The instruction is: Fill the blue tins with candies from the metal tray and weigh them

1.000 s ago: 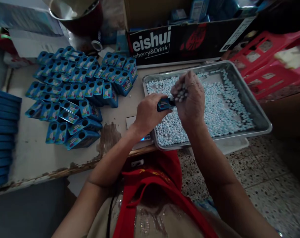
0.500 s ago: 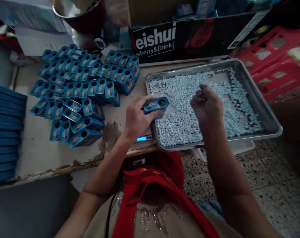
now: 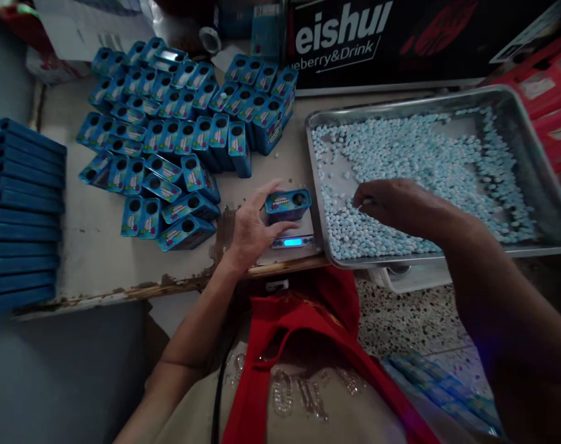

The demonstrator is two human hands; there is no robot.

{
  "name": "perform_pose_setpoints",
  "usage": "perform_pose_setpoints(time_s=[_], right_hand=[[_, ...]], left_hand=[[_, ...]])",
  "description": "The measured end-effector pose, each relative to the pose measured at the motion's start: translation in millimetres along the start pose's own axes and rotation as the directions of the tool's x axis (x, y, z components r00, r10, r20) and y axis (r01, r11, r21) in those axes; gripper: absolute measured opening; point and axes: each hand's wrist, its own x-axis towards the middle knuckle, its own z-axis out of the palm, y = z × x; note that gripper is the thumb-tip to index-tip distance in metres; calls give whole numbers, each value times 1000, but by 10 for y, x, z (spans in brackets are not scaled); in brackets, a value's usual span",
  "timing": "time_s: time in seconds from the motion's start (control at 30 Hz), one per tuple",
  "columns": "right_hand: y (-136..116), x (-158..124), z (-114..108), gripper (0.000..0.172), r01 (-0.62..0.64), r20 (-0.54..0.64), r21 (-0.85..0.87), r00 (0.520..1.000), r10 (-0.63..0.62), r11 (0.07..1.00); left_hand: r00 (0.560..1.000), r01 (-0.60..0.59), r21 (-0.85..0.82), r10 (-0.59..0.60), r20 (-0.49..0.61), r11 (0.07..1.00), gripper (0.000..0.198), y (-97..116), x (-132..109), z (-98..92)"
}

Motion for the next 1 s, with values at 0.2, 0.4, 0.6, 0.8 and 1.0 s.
perform_pose_setpoints(time_s=[0.2,0.4,0.6,0.8,1.0], right_hand=[[-567,112,-259,25,177,-80,-54,980,-181,983],[-981,283,-365,30,159,-105,-11,982,-159,987],[-1118,366,-386,35,130,-78,-64,988,-135,989],[-967,306,-355,33,138,-162,-4,977,-137,990],[-836,267,-336,30,220,-135,-25,966,-222,975]], left_hand=[[996,31,53,-27,-83,998,67,-77,-171,-404],[989,72,52,-65,-134,996,34,-67,-371,-649],[988,7,14,-4,-157,1000,34,72,-344,-704],[986,-6,-47,-2,-165,999,41,11,-320,-657],[986,7,-57,-17,-169,998,39,46,-332,-670]])
